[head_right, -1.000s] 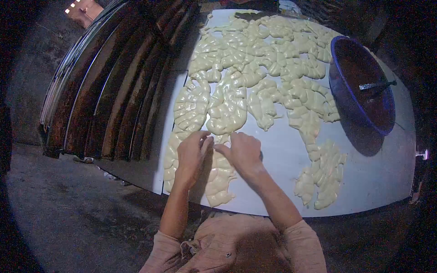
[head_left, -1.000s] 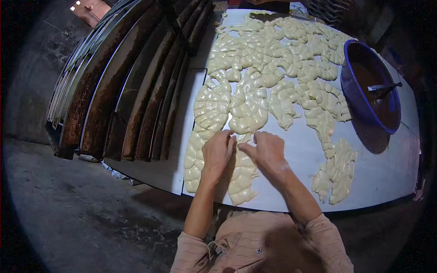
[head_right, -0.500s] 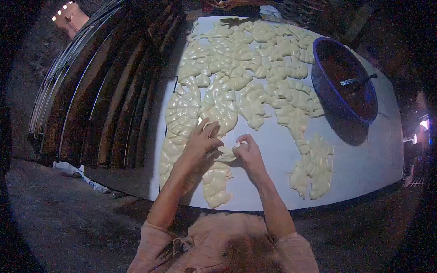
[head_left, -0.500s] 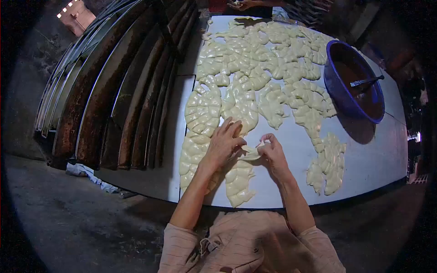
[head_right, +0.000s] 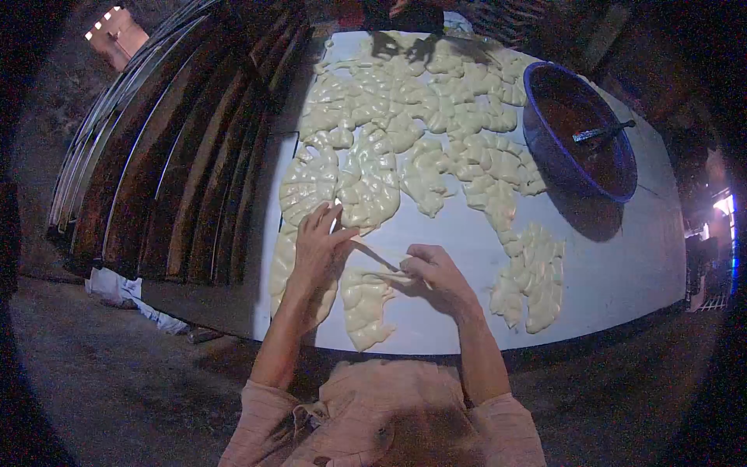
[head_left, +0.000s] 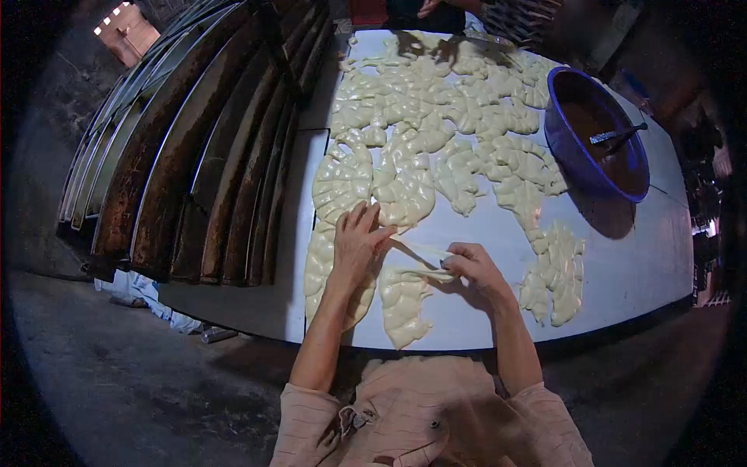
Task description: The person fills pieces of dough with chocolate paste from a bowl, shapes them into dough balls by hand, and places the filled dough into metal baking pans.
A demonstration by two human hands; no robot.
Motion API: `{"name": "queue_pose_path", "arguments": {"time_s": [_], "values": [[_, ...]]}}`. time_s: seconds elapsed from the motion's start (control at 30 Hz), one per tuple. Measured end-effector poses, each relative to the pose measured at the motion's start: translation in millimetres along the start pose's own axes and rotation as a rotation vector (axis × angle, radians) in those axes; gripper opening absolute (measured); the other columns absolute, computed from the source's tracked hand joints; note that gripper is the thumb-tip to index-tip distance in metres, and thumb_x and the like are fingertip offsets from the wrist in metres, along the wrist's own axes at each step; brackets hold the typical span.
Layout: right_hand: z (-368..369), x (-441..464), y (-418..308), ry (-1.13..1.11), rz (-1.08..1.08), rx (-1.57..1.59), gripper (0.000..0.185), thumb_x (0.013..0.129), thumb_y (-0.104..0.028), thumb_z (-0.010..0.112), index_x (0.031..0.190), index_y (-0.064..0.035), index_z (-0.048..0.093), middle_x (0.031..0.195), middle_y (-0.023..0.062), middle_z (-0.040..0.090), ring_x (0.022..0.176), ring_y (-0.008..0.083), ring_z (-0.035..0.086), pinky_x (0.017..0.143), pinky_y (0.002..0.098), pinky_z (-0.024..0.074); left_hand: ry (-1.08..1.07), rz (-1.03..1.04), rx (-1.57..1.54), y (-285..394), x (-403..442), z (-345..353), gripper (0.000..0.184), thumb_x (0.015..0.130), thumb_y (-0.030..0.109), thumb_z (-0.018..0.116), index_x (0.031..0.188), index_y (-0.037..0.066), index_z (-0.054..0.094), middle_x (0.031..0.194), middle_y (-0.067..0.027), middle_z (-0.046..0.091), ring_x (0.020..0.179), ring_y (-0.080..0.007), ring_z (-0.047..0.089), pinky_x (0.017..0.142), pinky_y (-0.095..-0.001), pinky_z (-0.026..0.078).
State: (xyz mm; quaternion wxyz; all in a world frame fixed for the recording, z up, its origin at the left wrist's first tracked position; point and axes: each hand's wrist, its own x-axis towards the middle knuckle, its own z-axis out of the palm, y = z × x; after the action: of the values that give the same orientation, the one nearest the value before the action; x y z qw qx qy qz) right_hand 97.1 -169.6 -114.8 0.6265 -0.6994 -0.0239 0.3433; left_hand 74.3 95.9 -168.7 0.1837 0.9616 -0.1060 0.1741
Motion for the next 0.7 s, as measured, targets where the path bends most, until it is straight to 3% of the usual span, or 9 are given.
{"name": "queue_pose_path", "arguments": {"time_s": [0.13,0.17,0.3,0.4,0.43,0.53,0.6,0.67,0.7], "values": [[0.8,6.7,4.8,0.113,-0.066,-0.076,0.029,0.085,-0.025,0.059,0.086,0.0029,0.064,0.071,0.0009,0.054,0.068,0.0115,0.047,0.061,0.0286,0.0407,-0.07,-0.09,-0.076,-3.9,-8.3,0.0,0.028,0.082,0.022,0.071,0.11,0.024,0.073,0.141,-0.0163,0.05,0.134,-0.0401,0.04,0.111,-0.0539,0.03],[1.3,14.3,7.3,0.143,-0.154,-0.298,0.031,0.088,-0.024,0.055,0.097,0.0036,0.065,0.074,0.0085,0.062,0.068,0.018,0.056,0.065,0.0328,0.0453,-0.102,-0.101,-0.078,-3.1,-6.6,-2.5,0.029,0.082,0.023,0.071,0.112,0.024,0.073,0.143,-0.0175,0.049,0.135,-0.0414,0.038,0.111,-0.0551,0.029],[3.6,19.5,0.8,0.139,-0.236,-0.496,0.034,0.091,-0.022,0.049,0.113,-0.0019,0.065,0.087,0.0216,0.068,0.08,0.0328,0.067,0.075,0.0387,0.0502,-0.147,-0.145,-0.172,14.3,-1.1,-19.2,0.049,0.081,0.026,0.071,0.129,0.022,0.061,0.153,-0.0239,0.031,0.141,-0.0454,0.029,0.112,-0.0626,0.023],[9.2,13.4,-17.2,0.082,-0.221,-0.484,0.034,0.092,-0.024,0.05,0.113,-0.0015,0.065,0.087,0.0209,0.068,0.078,0.0317,0.067,0.075,0.0388,0.0502,-0.145,-0.077,-0.177,41.5,12.2,-35.5,0.057,0.079,0.029,0.073,0.134,0.024,0.057,0.154,-0.0227,0.03,0.141,-0.0441,0.029,0.113,-0.0624,0.021],[9.5,17.0,-14.8,0.065,-0.23,-0.465,0.035,0.092,-0.026,0.053,0.108,0.002,0.065,0.083,0.0183,0.068,0.074,0.026,0.064,0.072,0.0376,0.0496,-0.155,-0.031,-0.155,48.3,16.7,-34.6,0.059,0.078,0.029,0.073,0.135,0.024,0.056,0.154,-0.0221,0.029,0.142,-0.0436,0.029,0.113,-0.0624,0.021],[12.9,14.9,-20.2,-0.014,-0.28,-0.358,0.027,0.093,-0.022,0.057,0.103,0.0018,0.065,0.072,0.0063,0.06,0.066,0.0121,0.053,0.063,0.0293,0.0457,-0.09,0.17,-0.063,35.8,10.8,18.5,0.034,0.077,0.026,0.074,0.11,0.02,0.07,0.144,-0.0151,0.047,0.141,-0.0368,0.034,0.113,-0.0629,0.02],[13.3,6.9,-27.2,-0.02,-0.2,-0.333,0.024,0.093,-0.023,0.06,0.093,0.0014,0.065,0.067,0.0038,0.056,0.063,0.0108,0.048,0.058,0.0296,0.0428,-0.172,0.027,-0.212,48.0,16.3,-3.2,0.02,0.078,0.024,0.072,0.097,0.017,0.072,0.136,-0.0145,0.053,0.139,-0.0362,0.038,0.113,-0.0632,0.02],[-1.1,8.9,-10.3,-0.027,-0.102,-0.244,0.025,0.091,-0.022,0.061,0.082,0.0015,0.06,0.065,-0.0014,0.049,0.063,0.009,0.045,0.055,0.0289,0.0385,-0.034,-0.029,-0.182,32.9,8.2,12.2,0.019,0.081,0.023,0.07,0.099,0.017,0.07,0.135,-0.0155,0.054,0.137,-0.0375,0.04,0.113,-0.0631,0.02],[-0.4,-0.9,-16.2,-0.009,-0.011,-0.057,0.014,0.086,-0.014,0.064,0.085,-0.0003,0.059,0.071,0.0041,0.052,0.064,0.0165,0.049,0.056,0.0301,0.0409,-0.074,-0.057,-0.123,31.5,7.6,3.2,0.025,0.08,0.022,0.072,0.104,0.019,0.07,0.138,-0.0149,0.052,0.138,-0.0368,0.038,0.113,-0.0627,0.022]]}}
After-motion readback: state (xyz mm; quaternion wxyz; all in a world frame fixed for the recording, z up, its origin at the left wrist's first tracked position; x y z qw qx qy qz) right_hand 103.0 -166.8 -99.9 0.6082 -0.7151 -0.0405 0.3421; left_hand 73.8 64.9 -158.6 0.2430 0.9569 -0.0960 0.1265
